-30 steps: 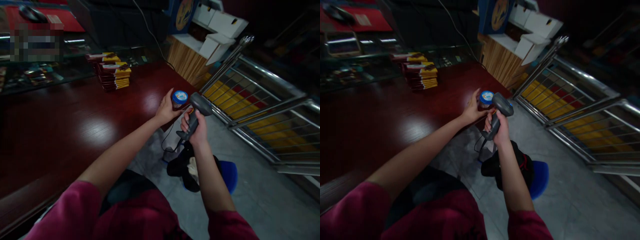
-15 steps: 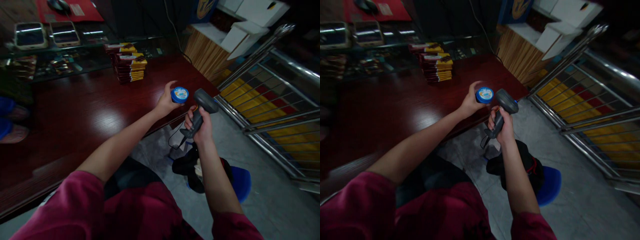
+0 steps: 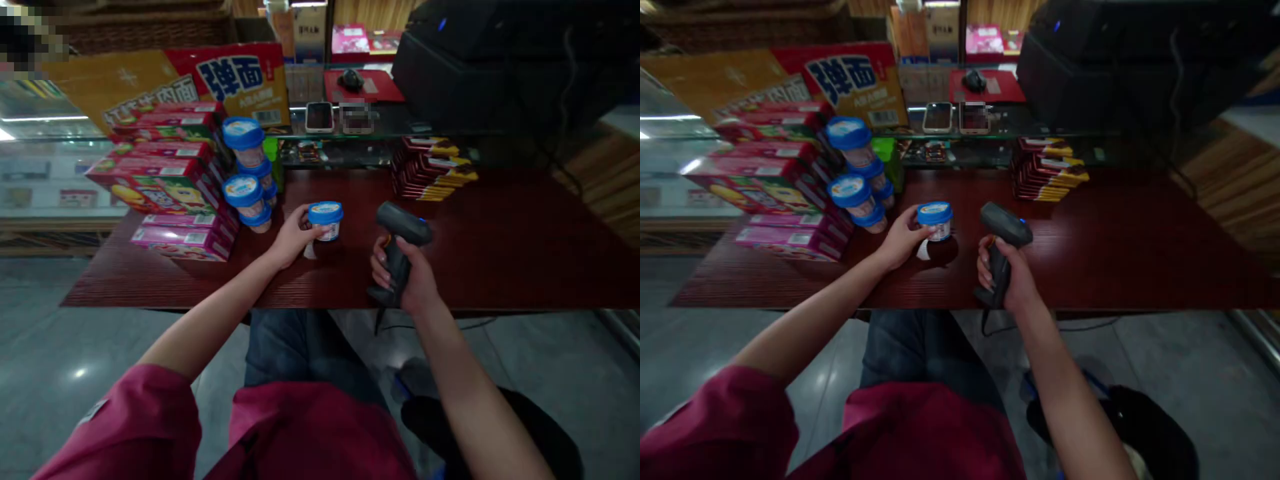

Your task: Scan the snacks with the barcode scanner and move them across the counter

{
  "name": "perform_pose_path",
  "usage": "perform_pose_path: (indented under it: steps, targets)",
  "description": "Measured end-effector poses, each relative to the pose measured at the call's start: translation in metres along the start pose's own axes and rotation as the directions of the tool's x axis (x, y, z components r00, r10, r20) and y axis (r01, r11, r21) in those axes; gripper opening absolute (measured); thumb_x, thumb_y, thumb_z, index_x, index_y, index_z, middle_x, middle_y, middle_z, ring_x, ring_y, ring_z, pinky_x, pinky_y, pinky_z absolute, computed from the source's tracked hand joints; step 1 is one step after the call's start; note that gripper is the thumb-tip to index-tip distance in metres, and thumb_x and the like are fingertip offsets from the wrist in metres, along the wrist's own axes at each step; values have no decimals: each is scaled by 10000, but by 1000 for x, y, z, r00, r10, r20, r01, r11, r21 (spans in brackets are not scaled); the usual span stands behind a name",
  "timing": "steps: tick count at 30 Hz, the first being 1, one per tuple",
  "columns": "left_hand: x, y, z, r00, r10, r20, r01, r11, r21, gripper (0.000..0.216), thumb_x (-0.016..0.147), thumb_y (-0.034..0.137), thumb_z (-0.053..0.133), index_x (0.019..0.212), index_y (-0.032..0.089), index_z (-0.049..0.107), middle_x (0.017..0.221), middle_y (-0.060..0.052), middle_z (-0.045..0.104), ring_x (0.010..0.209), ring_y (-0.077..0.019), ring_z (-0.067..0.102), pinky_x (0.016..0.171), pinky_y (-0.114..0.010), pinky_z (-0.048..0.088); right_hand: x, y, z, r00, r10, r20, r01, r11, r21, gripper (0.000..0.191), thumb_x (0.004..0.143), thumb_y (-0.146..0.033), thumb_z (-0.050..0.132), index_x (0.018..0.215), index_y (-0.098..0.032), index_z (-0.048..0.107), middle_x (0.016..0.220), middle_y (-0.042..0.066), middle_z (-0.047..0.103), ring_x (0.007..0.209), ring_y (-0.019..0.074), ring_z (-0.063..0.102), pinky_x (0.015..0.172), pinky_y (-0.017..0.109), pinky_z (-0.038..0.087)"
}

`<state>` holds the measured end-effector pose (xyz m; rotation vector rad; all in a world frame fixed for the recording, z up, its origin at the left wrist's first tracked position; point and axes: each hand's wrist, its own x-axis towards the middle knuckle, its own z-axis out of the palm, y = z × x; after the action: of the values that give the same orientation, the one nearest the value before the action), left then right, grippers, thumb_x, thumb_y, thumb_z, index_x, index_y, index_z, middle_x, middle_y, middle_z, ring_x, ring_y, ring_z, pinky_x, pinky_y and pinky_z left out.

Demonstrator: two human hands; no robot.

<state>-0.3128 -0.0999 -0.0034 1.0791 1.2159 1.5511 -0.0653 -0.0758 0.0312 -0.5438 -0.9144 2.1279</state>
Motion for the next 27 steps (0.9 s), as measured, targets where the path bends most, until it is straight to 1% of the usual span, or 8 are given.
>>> perform_pose_path:
  steps: [2,4,7,11,16,19,24,27]
  targets:
    - [-9,7,-24,998,-55,-21,52,992,-113,667,686,530,952,1147,169,635,1197,-111,771,1171,-278,732,1130,-481,533,15,14,17,993,87,85,-88,996,9,244,875,-400,747,938,-185,651,707,-42,550,442,71,416,336,165,390]
    - [-14,12,-38,994,-104,-16,98,972,-216,676,678,616,941,1096,169,655,1155,-106,787,1145,-280,747,1106,-473,554,25,24,30,978,156,139,-158,987,6,260,874,-414,757,942,-186,653,705,-44,549,442,70,411,335,163,395]
    - [-16,12,-43,991,-130,-20,118,947,-297,662,695,658,921,1067,176,662,1160,-105,794,1163,-282,749,1096,-465,567,31,33,37,956,223,191,-225,974,-12,285,855,-444,778,944,-194,674,704,-43,562,424,70,406,321,166,391]
    - [-12,10,-40,991,-131,-11,122,945,-305,635,742,648,897,1101,178,668,1185,-115,792,1194,-290,744,1124,-476,552,28,36,35,926,268,268,-270,962,-28,325,821,-495,813,912,-208,689,706,-36,580,399,68,399,298,173,390]
    - [-13,11,-36,989,-128,-70,106,959,-262,744,683,628,945,1189,182,632,1213,-120,787,1208,-313,739,1098,-475,560,24,39,35,945,281,168,-277,960,-50,302,830,-475,823,904,-202,715,701,-32,596,398,70,442,298,168,407]
    - [-13,12,-34,987,-133,-90,107,961,-254,788,651,635,958,1202,180,625,1188,-108,790,1163,-298,750,1065,-446,573,24,41,36,943,299,145,-295,954,-45,315,811,-483,838,876,-198,719,682,-34,588,392,69,440,289,166,402]
    - [-12,11,-32,986,-123,-112,97,972,-212,674,696,585,939,1148,184,640,1068,-64,783,1016,-244,761,957,-390,603,23,41,39,943,310,123,-304,950,-70,299,828,-490,815,846,-214,701,659,-36,568,384,73,417,274,168,384]
    - [-13,10,-32,986,-105,-130,85,985,-151,606,738,523,915,1159,191,631,1104,-76,782,1057,-252,753,961,-394,604,22,42,39,947,299,119,-292,954,-74,287,829,-492,805,840,-227,696,649,-37,552,383,73,396,270,168,366]
